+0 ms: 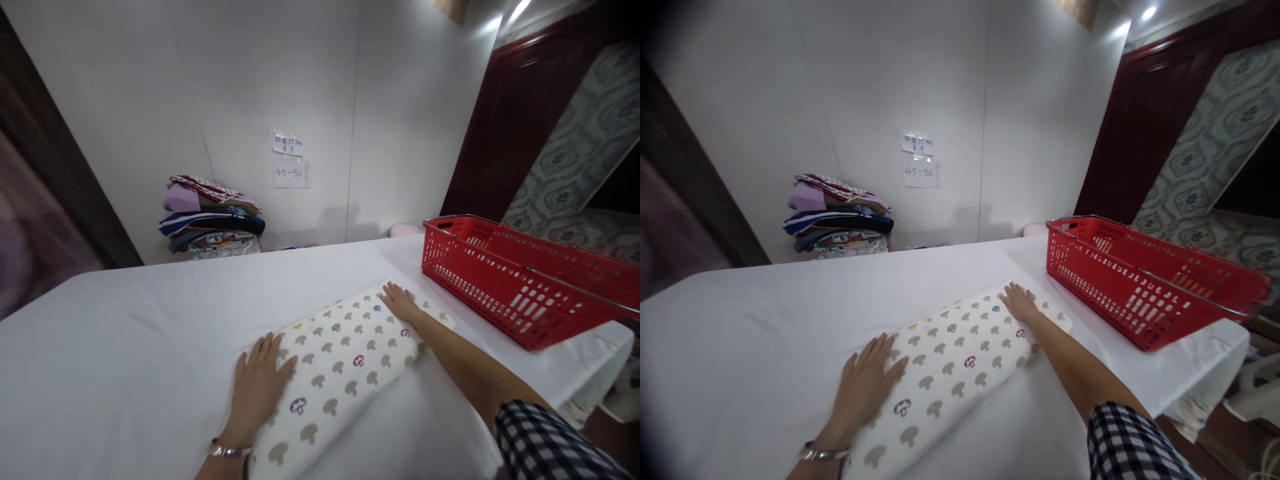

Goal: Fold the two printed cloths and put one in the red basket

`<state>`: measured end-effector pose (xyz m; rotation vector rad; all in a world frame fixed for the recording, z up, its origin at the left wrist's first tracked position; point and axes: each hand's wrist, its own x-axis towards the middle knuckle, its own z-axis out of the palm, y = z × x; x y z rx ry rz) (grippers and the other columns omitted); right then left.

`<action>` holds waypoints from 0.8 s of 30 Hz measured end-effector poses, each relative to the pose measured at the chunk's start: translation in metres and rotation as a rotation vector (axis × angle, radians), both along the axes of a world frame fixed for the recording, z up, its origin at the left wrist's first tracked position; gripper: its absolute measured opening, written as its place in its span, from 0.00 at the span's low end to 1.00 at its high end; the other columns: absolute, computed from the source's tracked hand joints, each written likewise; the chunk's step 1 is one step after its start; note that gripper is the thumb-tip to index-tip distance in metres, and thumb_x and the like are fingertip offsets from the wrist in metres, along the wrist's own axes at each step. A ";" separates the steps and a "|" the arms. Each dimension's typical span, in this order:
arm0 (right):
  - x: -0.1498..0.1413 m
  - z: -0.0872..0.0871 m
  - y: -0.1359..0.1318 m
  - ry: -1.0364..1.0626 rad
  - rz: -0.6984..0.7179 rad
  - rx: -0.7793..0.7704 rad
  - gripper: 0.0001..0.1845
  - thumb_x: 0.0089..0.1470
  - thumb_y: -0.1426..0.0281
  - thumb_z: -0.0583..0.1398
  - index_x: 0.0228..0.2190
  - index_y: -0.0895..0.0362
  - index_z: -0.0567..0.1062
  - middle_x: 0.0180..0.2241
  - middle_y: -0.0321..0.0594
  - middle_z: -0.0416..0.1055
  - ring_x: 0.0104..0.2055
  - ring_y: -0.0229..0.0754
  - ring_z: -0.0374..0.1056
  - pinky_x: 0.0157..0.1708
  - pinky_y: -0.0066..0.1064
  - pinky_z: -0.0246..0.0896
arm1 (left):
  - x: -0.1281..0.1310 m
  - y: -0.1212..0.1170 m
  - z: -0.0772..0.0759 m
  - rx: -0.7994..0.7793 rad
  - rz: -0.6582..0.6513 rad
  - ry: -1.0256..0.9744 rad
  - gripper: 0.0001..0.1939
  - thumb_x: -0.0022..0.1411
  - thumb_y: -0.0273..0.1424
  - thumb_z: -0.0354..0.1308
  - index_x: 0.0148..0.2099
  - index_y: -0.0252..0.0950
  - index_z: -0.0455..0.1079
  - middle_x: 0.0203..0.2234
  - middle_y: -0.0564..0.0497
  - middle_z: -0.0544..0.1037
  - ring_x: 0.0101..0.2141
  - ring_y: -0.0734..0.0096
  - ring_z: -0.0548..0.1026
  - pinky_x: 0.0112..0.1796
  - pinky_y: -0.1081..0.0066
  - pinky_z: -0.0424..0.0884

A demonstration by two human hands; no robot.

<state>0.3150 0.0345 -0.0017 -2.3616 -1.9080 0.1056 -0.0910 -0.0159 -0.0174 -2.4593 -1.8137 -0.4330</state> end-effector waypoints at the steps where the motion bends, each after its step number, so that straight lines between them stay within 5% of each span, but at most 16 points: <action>1: -0.005 0.000 -0.006 -0.002 -0.013 -0.002 0.26 0.59 0.57 0.42 0.55 0.54 0.58 0.62 0.44 0.44 0.63 0.47 0.38 0.56 0.48 0.35 | 0.000 0.000 0.001 -0.004 0.003 -0.004 0.30 0.60 0.47 0.40 0.59 0.36 0.56 0.58 0.46 0.58 0.58 0.58 0.54 0.54 0.52 0.49; 10: -0.051 0.002 -0.067 0.044 0.184 -0.008 0.28 0.58 0.57 0.44 0.57 0.55 0.56 0.62 0.44 0.43 0.63 0.47 0.37 0.57 0.47 0.33 | -0.001 0.002 0.003 -0.060 0.018 -0.126 0.29 0.59 0.46 0.43 0.59 0.37 0.57 0.58 0.47 0.58 0.58 0.59 0.53 0.55 0.55 0.48; 13: -0.067 0.010 -0.084 0.107 0.177 0.007 0.26 0.59 0.59 0.44 0.56 0.55 0.59 0.60 0.46 0.49 0.62 0.49 0.42 0.56 0.49 0.35 | -0.009 0.003 0.001 -0.019 0.099 -0.253 0.29 0.59 0.44 0.42 0.57 0.32 0.60 0.57 0.45 0.59 0.58 0.60 0.53 0.56 0.62 0.51; 16: -0.094 0.009 -0.112 0.177 0.323 0.058 0.25 0.60 0.59 0.42 0.55 0.51 0.59 0.58 0.43 0.54 0.61 0.47 0.46 0.56 0.49 0.35 | -0.019 0.002 0.003 -0.027 0.219 -0.337 0.30 0.60 0.44 0.40 0.56 0.27 0.59 0.55 0.40 0.62 0.56 0.60 0.59 0.54 0.66 0.55; 19: -0.120 -0.001 -0.140 0.138 0.458 0.164 0.23 0.59 0.59 0.44 0.53 0.48 0.63 0.58 0.41 0.54 0.60 0.47 0.45 0.57 0.47 0.34 | -0.025 0.004 0.012 -0.134 0.295 -0.324 0.31 0.59 0.45 0.41 0.57 0.27 0.58 0.51 0.39 0.68 0.51 0.56 0.65 0.50 0.63 0.60; 24: -0.132 -0.009 -0.153 0.107 0.444 0.238 0.21 0.60 0.60 0.45 0.51 0.50 0.66 0.58 0.41 0.55 0.60 0.45 0.46 0.56 0.45 0.36 | -0.027 0.016 0.037 -0.344 0.304 -0.276 0.30 0.54 0.44 0.49 0.53 0.28 0.62 0.46 0.38 0.71 0.47 0.54 0.68 0.44 0.64 0.64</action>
